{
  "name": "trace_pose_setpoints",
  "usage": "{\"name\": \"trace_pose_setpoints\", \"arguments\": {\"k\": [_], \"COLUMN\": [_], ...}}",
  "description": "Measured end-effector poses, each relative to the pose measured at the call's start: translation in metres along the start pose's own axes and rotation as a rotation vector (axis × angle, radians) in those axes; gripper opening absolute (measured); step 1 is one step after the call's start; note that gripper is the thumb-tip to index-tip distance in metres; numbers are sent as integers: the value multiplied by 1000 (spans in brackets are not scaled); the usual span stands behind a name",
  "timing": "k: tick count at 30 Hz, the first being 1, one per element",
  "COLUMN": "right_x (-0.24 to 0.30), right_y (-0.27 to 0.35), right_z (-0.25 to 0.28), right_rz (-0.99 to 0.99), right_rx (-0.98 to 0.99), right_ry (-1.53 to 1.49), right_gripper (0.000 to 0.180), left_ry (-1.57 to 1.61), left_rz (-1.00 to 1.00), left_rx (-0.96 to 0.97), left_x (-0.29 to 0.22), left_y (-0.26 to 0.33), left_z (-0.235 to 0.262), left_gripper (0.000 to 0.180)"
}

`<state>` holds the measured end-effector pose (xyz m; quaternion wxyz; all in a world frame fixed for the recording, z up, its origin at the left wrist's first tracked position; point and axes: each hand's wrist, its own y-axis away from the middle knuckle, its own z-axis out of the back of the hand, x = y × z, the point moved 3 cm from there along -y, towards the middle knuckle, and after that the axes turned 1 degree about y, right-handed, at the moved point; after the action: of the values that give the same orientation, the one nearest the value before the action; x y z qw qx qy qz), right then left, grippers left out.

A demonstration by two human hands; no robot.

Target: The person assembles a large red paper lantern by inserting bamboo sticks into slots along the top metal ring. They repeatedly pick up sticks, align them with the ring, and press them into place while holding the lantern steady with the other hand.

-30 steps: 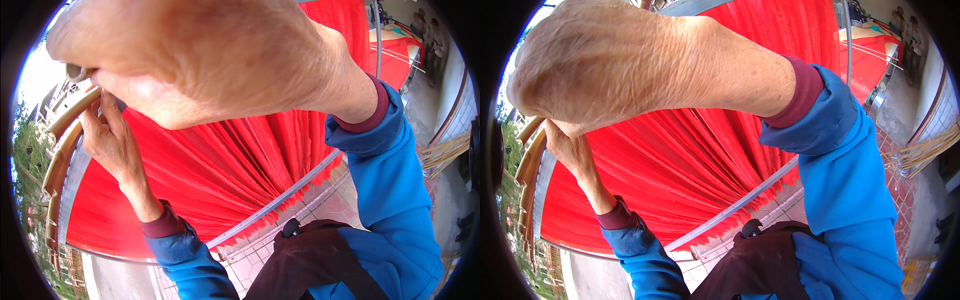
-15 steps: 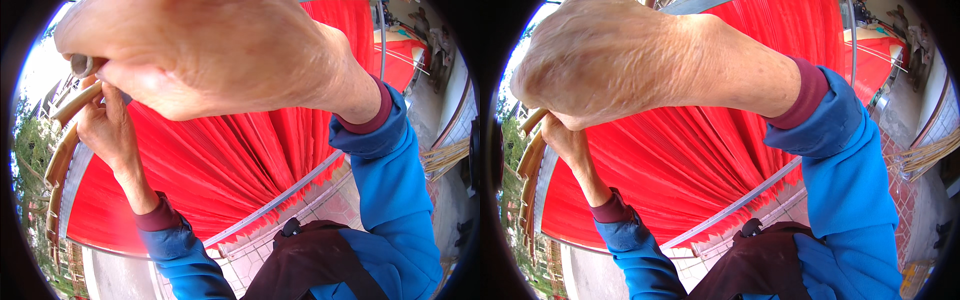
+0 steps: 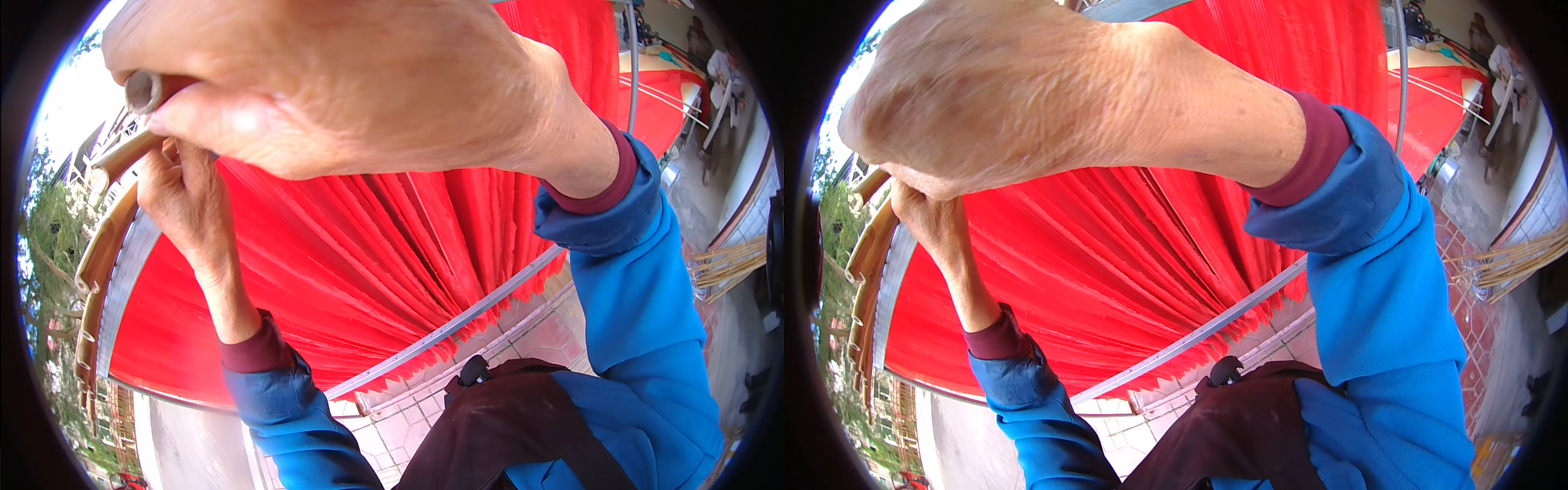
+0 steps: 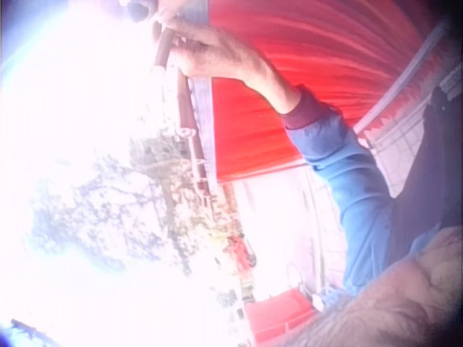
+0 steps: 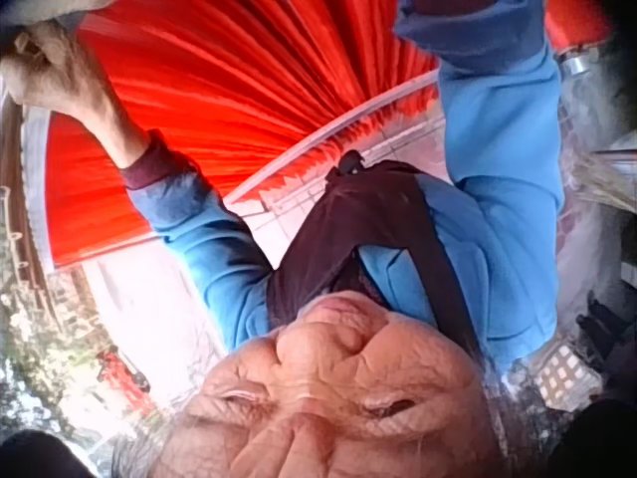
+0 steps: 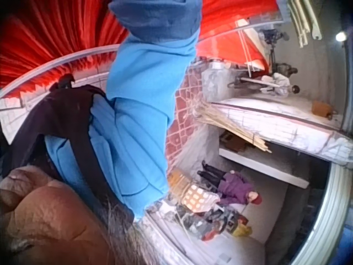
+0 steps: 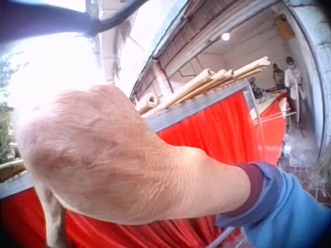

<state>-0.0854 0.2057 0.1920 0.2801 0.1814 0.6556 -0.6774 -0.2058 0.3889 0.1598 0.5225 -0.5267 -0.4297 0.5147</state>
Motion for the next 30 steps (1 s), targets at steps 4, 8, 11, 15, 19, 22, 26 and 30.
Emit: {"name": "trace_pose_setpoints", "arguments": {"k": [4, 8, 11, 15, 19, 22, 26, 30], "right_x": [2, 3, 3, 4, 3, 3, 4, 6], "right_y": [1, 1, -1, -4, -8, -9, -10, -8], "right_z": [0, -1, -1, -2, 0, 1, 2, 1], "right_rz": [-2, -4, -5, 5, 11, 14, 19, 16], "right_rx": [-4, -1, -9, -17, -39, -36, -34, -32], "right_ry": [-8, -15, -15, -25, -24, -22, -25, -60], "right_gripper": [20, 20, 20, 20, 20, 20, 20, 20], "left_ry": [-112, -182, -97, 1, 6, 4, -16, -168], "left_rz": [-76, -110, -67, 113, 176, 118, 45, -44], "left_rx": [-20, 3, 23, -72, -279, -316, -319, -321], "left_x": [1, 1, -5, -18, -19, -11, -7, -9], "left_y": [2, -1, 4, 33, 55, 50, 31, 17], "left_z": [0, -1, -2, 11, 26, 29, 31, 29], "left_gripper": [24, 27, 31, 43, 40, 35, 25, 20]}}
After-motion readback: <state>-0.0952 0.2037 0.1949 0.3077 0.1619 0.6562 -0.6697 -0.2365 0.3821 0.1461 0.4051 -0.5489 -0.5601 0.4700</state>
